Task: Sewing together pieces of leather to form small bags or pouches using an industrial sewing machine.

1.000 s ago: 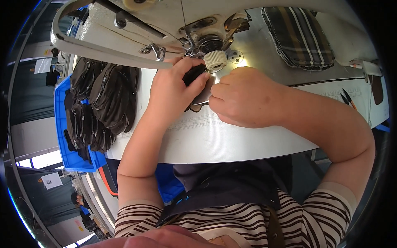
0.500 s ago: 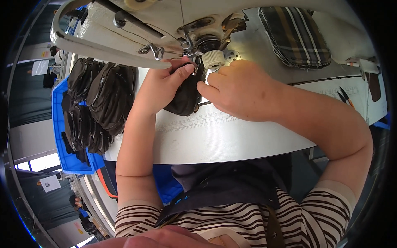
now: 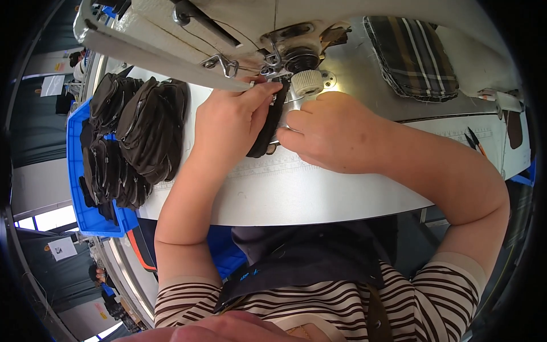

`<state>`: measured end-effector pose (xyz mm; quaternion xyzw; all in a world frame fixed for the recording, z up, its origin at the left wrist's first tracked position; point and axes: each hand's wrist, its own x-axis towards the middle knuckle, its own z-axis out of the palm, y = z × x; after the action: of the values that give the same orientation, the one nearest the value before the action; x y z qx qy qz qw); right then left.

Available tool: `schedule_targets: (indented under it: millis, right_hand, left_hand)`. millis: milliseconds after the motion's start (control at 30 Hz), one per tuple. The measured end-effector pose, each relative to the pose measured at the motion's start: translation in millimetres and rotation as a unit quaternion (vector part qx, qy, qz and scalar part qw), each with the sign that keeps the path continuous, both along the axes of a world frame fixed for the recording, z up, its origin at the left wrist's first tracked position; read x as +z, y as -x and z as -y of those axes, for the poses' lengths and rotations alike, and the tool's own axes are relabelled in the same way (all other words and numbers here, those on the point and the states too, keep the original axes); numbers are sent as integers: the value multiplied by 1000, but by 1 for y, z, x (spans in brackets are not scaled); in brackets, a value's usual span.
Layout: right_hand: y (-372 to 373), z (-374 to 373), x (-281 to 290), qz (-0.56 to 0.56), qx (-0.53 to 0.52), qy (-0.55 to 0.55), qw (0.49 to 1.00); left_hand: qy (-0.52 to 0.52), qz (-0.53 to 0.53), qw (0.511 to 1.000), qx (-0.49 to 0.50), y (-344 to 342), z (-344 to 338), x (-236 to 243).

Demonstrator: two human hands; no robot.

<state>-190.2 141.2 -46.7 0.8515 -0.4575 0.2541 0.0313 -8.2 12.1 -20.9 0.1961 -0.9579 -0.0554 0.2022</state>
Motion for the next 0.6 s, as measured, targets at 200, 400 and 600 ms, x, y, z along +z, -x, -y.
schedule_targets:
  millis: [200, 400, 600]
  right_hand:
    - [0, 0, -3, 2, -6, 13, 1000]
    - [1, -3, -5, -7, -16, 12, 1000]
    - [0, -1, -5, -1, -13, 2, 1000]
  left_hand:
    - [22, 15, 999, -29, -2, 3, -1]
    - [39, 23, 998, -42, 0, 2, -1]
    - [16, 38, 999, -12, 0, -4, -2]
